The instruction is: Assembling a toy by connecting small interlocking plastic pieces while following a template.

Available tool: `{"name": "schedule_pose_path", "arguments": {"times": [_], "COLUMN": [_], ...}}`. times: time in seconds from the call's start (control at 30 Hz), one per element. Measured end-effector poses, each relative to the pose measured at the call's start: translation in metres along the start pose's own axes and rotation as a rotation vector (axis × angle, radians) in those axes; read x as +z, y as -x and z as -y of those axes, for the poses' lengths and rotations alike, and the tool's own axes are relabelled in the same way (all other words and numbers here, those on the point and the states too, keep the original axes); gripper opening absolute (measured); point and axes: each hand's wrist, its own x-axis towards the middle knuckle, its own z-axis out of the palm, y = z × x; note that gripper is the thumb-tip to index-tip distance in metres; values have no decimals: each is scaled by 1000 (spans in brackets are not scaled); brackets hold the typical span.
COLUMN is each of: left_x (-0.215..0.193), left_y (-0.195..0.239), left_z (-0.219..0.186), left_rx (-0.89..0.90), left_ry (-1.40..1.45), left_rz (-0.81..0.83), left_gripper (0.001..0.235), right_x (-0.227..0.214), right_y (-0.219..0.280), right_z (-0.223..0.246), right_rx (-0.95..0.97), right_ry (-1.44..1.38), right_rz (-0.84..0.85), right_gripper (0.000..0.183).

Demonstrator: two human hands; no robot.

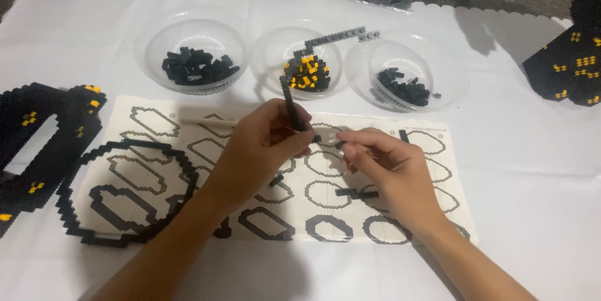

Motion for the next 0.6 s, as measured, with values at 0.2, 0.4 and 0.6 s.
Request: {"name": "schedule_pose_path", "arguments": {"times": [0.2,0.4,0.6], "left_x": [0,0,-1], "left_y": [1,4,1], "left_z": [2,-6,1], "left_rx": [-1,-52,-11], "left_ry": [-25,-56,-40], "left_rz": [25,26,41], "left_gripper": [12,12,14], "right_x": [-1,-3,-1], "right_y": [0,-1,-1], "right_z": [-5,-13,-7], "right_rx": [-21,-89,44], "right_ry": [-15,-67,-104], "right_rz": [29,85,23], "right_gripper": [21,18,23]}}
